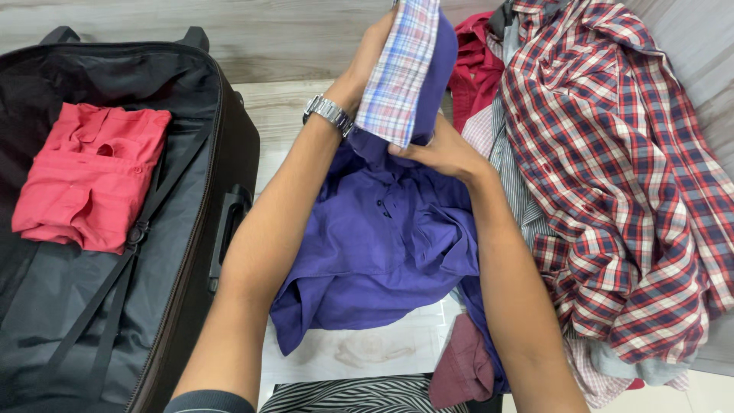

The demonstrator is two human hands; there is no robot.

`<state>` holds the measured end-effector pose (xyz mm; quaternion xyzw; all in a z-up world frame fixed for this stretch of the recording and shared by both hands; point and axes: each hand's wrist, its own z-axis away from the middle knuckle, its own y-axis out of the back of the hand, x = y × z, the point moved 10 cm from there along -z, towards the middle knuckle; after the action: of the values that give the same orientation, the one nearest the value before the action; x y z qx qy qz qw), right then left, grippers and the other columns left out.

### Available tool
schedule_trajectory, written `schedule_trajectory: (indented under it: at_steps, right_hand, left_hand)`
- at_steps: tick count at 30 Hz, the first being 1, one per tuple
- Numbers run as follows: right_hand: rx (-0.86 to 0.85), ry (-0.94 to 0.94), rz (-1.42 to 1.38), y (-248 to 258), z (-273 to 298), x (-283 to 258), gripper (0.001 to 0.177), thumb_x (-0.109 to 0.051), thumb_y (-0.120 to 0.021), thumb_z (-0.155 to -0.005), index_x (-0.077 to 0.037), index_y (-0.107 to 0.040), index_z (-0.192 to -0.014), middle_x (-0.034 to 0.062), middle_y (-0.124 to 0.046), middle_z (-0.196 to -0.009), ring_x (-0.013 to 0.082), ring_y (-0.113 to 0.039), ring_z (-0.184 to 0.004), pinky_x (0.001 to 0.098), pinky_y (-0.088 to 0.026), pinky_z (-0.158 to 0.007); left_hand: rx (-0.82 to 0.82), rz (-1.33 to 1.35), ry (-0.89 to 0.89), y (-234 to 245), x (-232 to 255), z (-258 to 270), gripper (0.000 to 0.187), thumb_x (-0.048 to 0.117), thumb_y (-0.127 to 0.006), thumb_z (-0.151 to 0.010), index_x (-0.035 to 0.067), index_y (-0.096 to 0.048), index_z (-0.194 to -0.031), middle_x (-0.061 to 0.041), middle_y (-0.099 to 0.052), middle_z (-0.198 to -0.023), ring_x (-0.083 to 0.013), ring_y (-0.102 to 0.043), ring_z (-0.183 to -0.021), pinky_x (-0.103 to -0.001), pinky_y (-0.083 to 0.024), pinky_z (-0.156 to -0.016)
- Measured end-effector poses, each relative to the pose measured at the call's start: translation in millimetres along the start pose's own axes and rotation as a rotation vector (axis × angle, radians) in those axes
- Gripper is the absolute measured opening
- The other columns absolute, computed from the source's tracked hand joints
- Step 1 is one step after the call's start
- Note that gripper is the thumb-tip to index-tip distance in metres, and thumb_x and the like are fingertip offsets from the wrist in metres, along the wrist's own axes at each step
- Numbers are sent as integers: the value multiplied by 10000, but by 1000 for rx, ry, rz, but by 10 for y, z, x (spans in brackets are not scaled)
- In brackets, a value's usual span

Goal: The person buttons a blue shirt and a red shirt, folds them, and places them into an open suitcase before closing the lid and pulling the zippers.

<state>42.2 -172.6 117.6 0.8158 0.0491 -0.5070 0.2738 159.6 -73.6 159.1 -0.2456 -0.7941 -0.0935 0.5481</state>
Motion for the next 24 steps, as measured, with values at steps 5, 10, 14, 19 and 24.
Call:
schedule_trajectory:
  at_steps: [5,10,14,19,24]
  right_hand:
    - [262,-168,-434,218,-43,713,497,-304,-597,-1052,-12,-524,-1447,90,-611,-1382,170,-583,-1241,343,-469,-1092]
    - [162,-158,-877,133,16,806,423,-293,-580,-1087,-21,-564,-1410,103,-662,-1301,215,-661,-1138,387,-529,-1027]
    - [45,-288,-912,38,106,816,453,-345,-557,-1104,-18,-575,-1417,112,-697,-1262,226,-689,-1093,416,-544,-975]
    - [-177,-361,-1113,-152,229,530,561,-425,-507,-1033,-35,-542,-1435,141,-648,-1390,264,-686,-1212,433,-528,-1075]
    - [-333,-379,-982,-155,453,529,635,-435,-527,-986,-73,-455,-1502,149,-564,-1474,279,-614,-1302,440,-471,-1121]
  left_hand:
    - [54,201,236,-252,312,397,717,612,-539,-914,92,-554,-1409,-88,-689,-1226,-223,-649,-1131,-389,-556,-934]
    - [-203,-220,205,-368,219,642,972,742,-617,-886,75,-392,-1557,-111,-533,-1505,-227,-532,-1381,-372,-497,-1058]
    - [-138,-278,441,-509,-8,908,921,576,-793,-768,117,-424,-1476,-123,-620,-1353,-187,-624,-1190,-360,-540,-925]
    - [0,114,299,-704,479,741,487,343,-762,-939,11,-610,-1260,-70,-668,-1041,-141,-646,-888,-345,-531,-779]
    - [5,615,255,-576,561,479,424,369,-624,-965,-43,-682,-1048,-175,-773,-923,-244,-754,-815,-389,-622,-779]
